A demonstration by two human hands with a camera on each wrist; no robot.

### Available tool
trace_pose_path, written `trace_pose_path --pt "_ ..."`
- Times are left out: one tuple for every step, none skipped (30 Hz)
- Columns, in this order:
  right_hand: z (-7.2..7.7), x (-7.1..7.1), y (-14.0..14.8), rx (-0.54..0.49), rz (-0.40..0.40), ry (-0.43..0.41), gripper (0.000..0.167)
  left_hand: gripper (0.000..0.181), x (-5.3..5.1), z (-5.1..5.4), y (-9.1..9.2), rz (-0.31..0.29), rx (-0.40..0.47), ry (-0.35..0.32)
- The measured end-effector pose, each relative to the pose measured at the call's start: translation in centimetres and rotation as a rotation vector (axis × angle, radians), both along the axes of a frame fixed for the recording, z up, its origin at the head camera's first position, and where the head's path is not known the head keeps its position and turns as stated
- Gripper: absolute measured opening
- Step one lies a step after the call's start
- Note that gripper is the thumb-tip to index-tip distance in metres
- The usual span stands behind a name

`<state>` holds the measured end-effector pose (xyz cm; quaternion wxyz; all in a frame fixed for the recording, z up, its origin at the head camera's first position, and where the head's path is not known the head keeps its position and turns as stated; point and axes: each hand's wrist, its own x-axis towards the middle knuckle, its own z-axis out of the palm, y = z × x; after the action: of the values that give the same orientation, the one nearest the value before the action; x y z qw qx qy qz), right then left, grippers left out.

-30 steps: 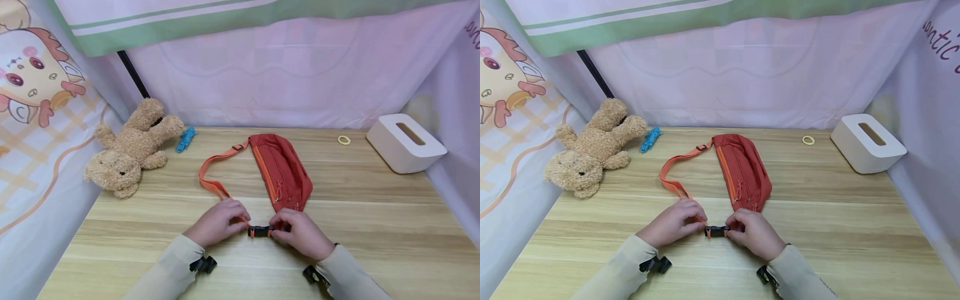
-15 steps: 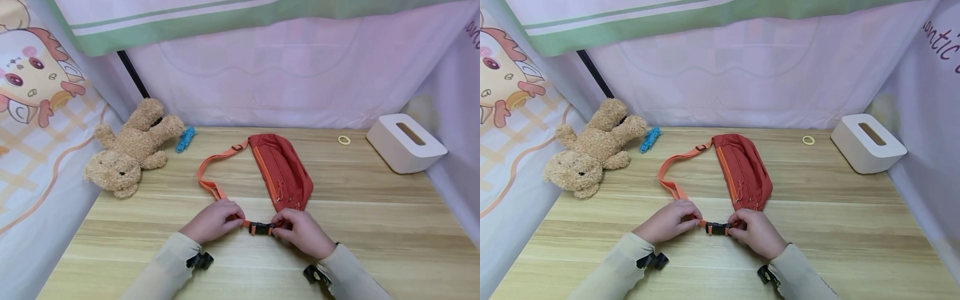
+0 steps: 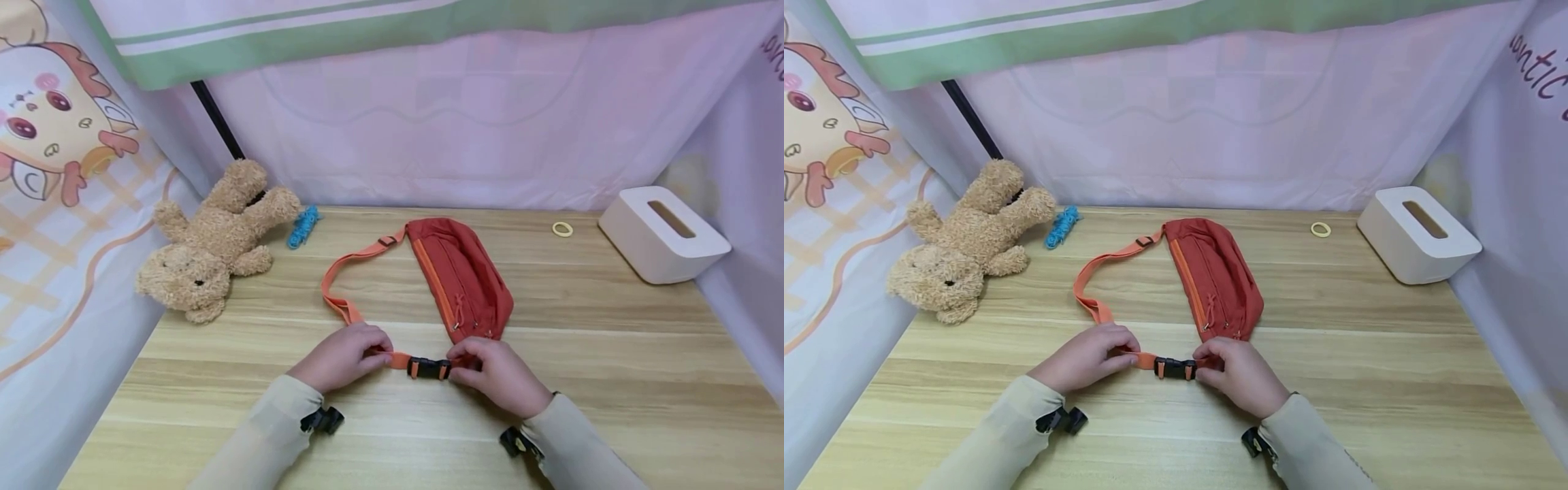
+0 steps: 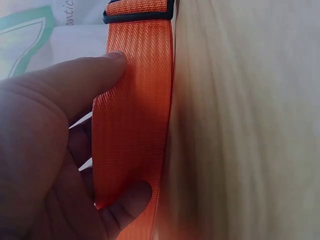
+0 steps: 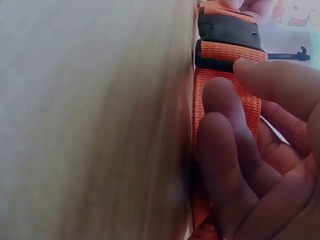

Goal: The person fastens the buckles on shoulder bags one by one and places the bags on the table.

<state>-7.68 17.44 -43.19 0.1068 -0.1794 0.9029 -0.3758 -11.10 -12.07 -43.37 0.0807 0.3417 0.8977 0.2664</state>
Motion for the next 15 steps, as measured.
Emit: trace_pose_path --pt "0.0 0.0 0.0 0.001 -0.003 0.002 0.016 0.004 -0.1 0.0 -0.1 0.001 -0.001 0.004" --pt "0.0 0.0 0.1 0.003 -0.004 0.004 0.017 0.004 -0.2 -0.1 -0.1 0.005 -0.004 0.006" --pt "0.0 0.0 0.1 0.002 -0.006 0.005 0.017 0.004 -0.3 -0.1 -0.2 0.009 -0.007 0.007" --pt "0.0 -0.1 0.1 0.004 -0.008 0.007 0.017 0.005 -0.4 -0.1 -0.3 0.015 -0.013 0.005" --pt "0.0 -0.1 0.1 0.005 -0.009 0.007 0.017 0.005 -0.5 -0.2 -0.3 0.022 -0.021 0.004" --pt "0.0 -0.1 0.2 0.006 -0.009 0.01 0.016 0.005 -0.6 -0.2 -0.4 0.03 -0.028 0.004" --pt "-0.1 -0.1 0.2 0.007 -0.009 0.013 0.016 0.006 -0.7 -0.2 -0.5 0.039 -0.036 0.006" --pt "-0.1 -0.1 0.2 0.008 -0.008 0.015 0.016 0.006 -0.7 -0.1 -0.7 0.049 -0.046 0.009" --pt "-0.1 -0.1 0.2 0.007 -0.007 0.017 0.016 0.006 -0.8 -0.1 -0.8 0.058 -0.053 0.013" --pt "-0.2 -0.1 0.2 0.006 -0.006 0.018 0.015 0.007 -0.9 0.0 -0.9 0.068 -0.061 0.02" --pt "-0.2 -0.2 0.3 0.006 -0.005 0.019 0.015 0.007 -0.9 0.0 -1.1 0.077 -0.069 0.028" --pt "-0.2 -0.2 0.3 0.005 -0.005 0.02 0.015 0.007 -1.0 0.1 -1.3 0.083 -0.074 0.037" --pt "-0.2 -0.2 0.3 0.005 -0.006 0.021 0.015 0.008 -1.1 0.1 -1.4 0.091 -0.079 0.044" --pt "-0.2 -0.2 0.3 0.005 -0.007 0.022 0.015 0.008 -1.2 0.2 -1.6 0.097 -0.083 0.053" --pt "-0.2 -0.2 0.3 0.005 -0.008 0.022 0.015 0.009 -1.2 0.2 -1.7 0.104 -0.085 0.06"
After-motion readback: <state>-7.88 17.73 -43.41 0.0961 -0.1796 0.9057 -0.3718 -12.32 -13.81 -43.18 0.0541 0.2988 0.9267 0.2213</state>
